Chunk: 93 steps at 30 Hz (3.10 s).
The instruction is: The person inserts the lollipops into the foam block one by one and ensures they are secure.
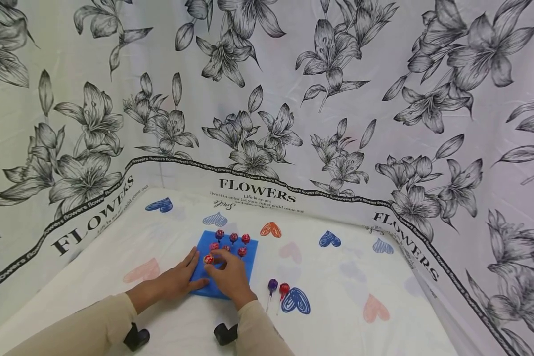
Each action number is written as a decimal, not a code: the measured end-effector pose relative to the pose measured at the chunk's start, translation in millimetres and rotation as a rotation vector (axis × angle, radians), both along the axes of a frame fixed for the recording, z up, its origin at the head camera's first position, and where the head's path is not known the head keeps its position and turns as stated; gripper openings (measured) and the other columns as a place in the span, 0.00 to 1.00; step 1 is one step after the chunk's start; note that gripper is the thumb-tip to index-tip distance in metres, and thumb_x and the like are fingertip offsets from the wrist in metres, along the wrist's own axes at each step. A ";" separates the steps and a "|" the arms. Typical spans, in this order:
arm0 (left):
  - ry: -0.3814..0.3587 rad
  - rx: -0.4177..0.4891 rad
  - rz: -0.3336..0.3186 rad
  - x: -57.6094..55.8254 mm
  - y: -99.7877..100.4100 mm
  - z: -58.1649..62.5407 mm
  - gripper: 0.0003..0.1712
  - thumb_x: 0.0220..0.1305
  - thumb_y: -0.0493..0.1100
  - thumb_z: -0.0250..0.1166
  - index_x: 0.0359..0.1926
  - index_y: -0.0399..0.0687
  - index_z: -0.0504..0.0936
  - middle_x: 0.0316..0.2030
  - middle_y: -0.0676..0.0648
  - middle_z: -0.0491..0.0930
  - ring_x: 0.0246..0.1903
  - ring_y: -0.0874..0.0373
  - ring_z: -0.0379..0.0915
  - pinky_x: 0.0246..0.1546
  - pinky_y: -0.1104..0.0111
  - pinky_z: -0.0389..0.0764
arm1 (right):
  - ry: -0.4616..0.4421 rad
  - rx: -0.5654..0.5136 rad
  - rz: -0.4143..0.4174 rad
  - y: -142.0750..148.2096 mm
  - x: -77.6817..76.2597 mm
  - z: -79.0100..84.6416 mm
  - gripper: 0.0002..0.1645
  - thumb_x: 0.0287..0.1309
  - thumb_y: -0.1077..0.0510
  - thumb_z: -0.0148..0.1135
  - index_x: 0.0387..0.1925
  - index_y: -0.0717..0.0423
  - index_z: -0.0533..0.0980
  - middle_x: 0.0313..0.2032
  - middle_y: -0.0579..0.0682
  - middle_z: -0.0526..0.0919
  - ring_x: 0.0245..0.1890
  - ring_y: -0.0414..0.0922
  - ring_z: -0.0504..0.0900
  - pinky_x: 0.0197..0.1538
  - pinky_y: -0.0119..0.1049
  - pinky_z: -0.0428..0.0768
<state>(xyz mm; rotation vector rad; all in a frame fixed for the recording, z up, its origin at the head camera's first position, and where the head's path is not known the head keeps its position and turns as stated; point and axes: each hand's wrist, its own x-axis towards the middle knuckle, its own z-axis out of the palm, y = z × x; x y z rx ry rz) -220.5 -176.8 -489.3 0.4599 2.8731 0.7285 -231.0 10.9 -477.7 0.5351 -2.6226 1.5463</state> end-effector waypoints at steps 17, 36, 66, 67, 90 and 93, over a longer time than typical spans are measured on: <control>-0.033 0.024 0.015 1.1 0.3 0.3 0.57 0.63 0.66 0.59 0.73 0.30 0.45 0.73 0.33 0.37 0.67 0.31 0.47 0.61 0.44 0.60 | 0.413 -0.057 -0.102 87.3 19.3 95.6 0.16 0.58 0.59 0.69 0.49 0.52 0.81 0.41 0.46 0.84 0.31 0.41 0.77 0.33 0.36 0.78; -0.049 0.010 0.033 -0.2 1.9 -2.2 0.58 0.62 0.68 0.58 0.74 0.32 0.45 0.74 0.34 0.37 0.67 0.32 0.48 0.60 0.44 0.62 | 0.312 -0.068 -0.328 154.7 29.1 62.0 0.16 0.58 0.59 0.68 0.49 0.52 0.81 0.41 0.50 0.84 0.32 0.45 0.76 0.34 0.33 0.78; -0.044 -0.001 0.041 -3.2 1.4 -6.8 0.58 0.61 0.69 0.58 0.74 0.33 0.45 0.74 0.35 0.36 0.68 0.32 0.47 0.60 0.44 0.62 | -0.095 0.325 -0.348 172.4 10.5 -22.4 0.24 0.59 0.46 0.66 0.51 0.58 0.79 0.30 0.47 0.79 0.29 0.44 0.75 0.32 0.39 0.78; -0.044 -0.001 0.041 -3.2 1.4 -6.7 0.58 0.61 0.69 0.58 0.74 0.33 0.45 0.74 0.35 0.36 0.68 0.32 0.47 0.60 0.44 0.62 | -0.103 0.337 -0.348 172.1 10.2 -22.4 0.24 0.60 0.46 0.66 0.50 0.58 0.79 0.30 0.47 0.78 0.29 0.44 0.75 0.32 0.39 0.78; -0.036 0.015 0.040 0.6 1.3 -3.4 0.58 0.61 0.68 0.59 0.74 0.32 0.46 0.74 0.34 0.38 0.67 0.31 0.49 0.59 0.44 0.63 | -0.055 0.280 -0.370 179.3 14.2 -13.7 0.12 0.58 0.48 0.67 0.32 0.52 0.85 0.26 0.41 0.82 0.29 0.41 0.78 0.38 0.42 0.79; -0.040 0.013 0.037 0.4 1.3 -3.7 0.57 0.62 0.68 0.59 0.74 0.33 0.46 0.74 0.35 0.37 0.67 0.32 0.48 0.60 0.44 0.63 | -0.033 0.192 -0.408 179.8 17.9 -3.4 0.12 0.58 0.49 0.68 0.36 0.53 0.85 0.29 0.43 0.84 0.33 0.43 0.80 0.41 0.44 0.80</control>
